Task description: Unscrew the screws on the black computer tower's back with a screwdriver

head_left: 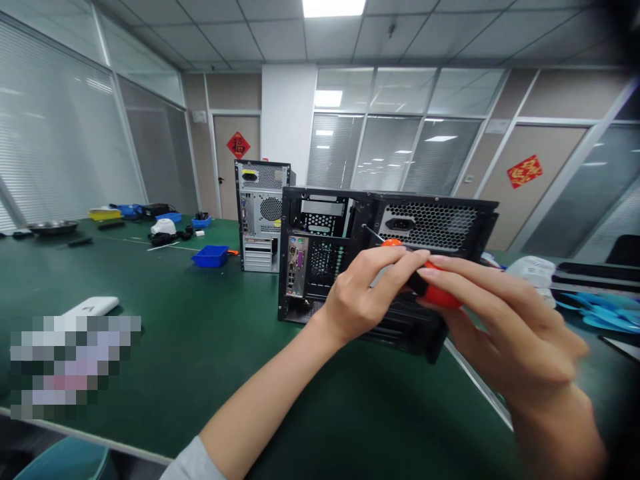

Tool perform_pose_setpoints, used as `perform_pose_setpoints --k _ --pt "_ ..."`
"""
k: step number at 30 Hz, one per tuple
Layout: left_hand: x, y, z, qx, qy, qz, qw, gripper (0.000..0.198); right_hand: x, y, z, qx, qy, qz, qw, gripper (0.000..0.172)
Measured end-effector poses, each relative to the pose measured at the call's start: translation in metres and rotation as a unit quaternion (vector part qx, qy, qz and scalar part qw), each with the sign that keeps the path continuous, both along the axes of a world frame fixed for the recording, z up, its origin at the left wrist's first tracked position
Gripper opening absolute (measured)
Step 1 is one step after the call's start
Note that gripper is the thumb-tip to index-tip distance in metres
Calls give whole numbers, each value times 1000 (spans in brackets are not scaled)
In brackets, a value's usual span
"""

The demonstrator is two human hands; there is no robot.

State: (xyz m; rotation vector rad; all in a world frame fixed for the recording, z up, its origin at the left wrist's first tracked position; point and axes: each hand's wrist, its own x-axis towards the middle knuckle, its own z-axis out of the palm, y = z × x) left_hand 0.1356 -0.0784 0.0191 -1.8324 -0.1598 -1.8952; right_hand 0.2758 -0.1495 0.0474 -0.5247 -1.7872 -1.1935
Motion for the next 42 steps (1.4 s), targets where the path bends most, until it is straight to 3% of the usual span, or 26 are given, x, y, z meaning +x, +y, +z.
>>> perform_pose_setpoints --k 8,16,26,33,42 --pt "-4 7 -5 14 -3 -26 1000 33 -2 1 -4 -7 -2 2 1000 57" --pt "1 4 -4 19 -33 -41 998 27 -2 2 -5 3 8 2 1000 61" --pt "2 3 -8 -6 -17 -53 998 37 -8 4 -5 35 41 -22 998 65" --pt "3 5 -13 -37 24 -48 998 42 -9 7 -5 56 66 2 996 68" --pt "6 10 -15 -15 29 -35 999 46 -12 3 -11 29 96 -39 994 64"
